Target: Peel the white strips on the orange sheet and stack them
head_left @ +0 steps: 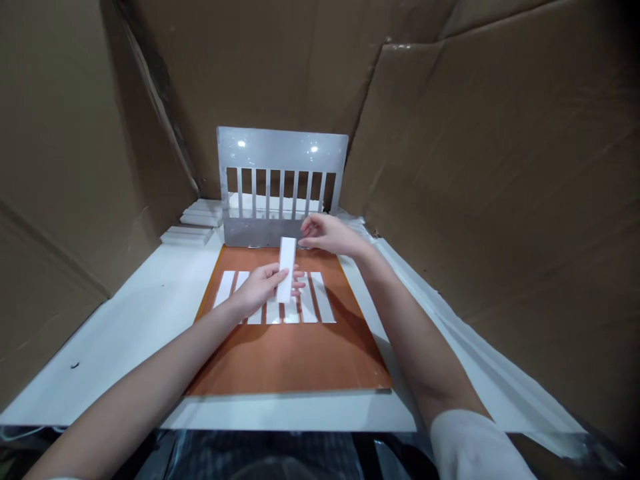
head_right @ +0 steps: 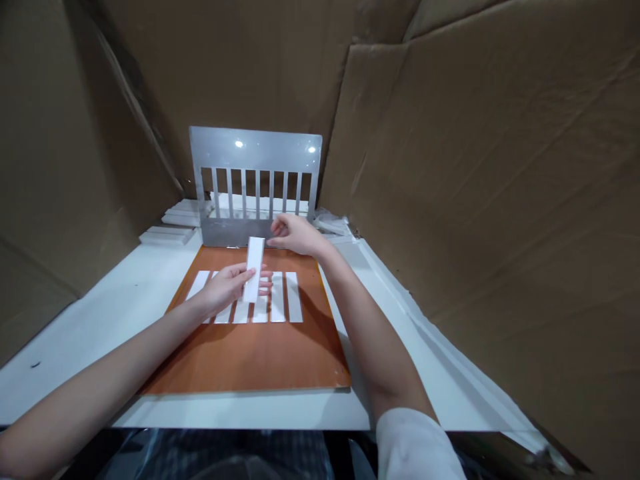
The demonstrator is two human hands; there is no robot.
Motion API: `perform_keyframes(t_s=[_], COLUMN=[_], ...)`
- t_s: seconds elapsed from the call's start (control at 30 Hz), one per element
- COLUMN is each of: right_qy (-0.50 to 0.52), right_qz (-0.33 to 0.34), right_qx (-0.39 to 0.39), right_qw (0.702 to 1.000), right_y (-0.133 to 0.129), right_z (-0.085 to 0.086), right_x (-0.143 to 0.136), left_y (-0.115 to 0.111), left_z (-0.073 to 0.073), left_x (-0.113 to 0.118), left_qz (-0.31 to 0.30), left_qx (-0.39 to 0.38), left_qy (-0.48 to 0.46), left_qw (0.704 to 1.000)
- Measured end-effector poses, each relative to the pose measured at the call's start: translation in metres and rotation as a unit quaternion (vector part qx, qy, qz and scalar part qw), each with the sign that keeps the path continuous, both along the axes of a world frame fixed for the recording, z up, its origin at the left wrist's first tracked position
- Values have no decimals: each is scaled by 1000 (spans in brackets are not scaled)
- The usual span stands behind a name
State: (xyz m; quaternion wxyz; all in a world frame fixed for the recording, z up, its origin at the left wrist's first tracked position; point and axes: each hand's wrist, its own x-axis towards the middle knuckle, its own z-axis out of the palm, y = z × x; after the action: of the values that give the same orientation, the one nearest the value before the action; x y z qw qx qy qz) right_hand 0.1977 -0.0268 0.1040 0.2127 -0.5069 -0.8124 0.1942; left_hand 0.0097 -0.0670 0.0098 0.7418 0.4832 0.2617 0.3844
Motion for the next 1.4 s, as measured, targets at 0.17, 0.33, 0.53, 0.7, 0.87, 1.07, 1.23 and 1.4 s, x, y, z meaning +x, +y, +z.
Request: perform_keyframes(t_s=[0.17, 0.33, 0.53, 0.7, 0.87, 1.07, 1.23, 1.4], right_qy=[-305, -313, -91, 74, -14, -152, -175, -121], right_qz=[-1, 34, 106, 52, -8, -52, 10, 61], right_qx=[-160, -210, -173, -76, 115, -5, -143, -219], right_qw=[939, 925, 975, 993, 993, 987, 974, 966], right_y=[10, 17, 11, 2, 5, 9, 7, 13], right_z=[-23, -38, -10, -14, -33, -41, -47, -42], right_x=[1, -1, 20, -5, -29, -18, -19, -12], left_y=[0, 4, 12, 9, 4, 7, 11, 11], left_z=[4, 4, -8, -4, 2, 1, 0, -2], left_x=[0, -1, -3, -2, -2, -3, -4, -3], left_qz=[50, 84, 87, 19, -2, 103, 133, 137], left_qx=[-28, -48, -69, -82, -39, -38, -44, -52], left_qy=[17, 11, 21, -2, -4, 57, 47, 47], left_qw=[998, 995, 994, 996, 999, 992, 989, 988])
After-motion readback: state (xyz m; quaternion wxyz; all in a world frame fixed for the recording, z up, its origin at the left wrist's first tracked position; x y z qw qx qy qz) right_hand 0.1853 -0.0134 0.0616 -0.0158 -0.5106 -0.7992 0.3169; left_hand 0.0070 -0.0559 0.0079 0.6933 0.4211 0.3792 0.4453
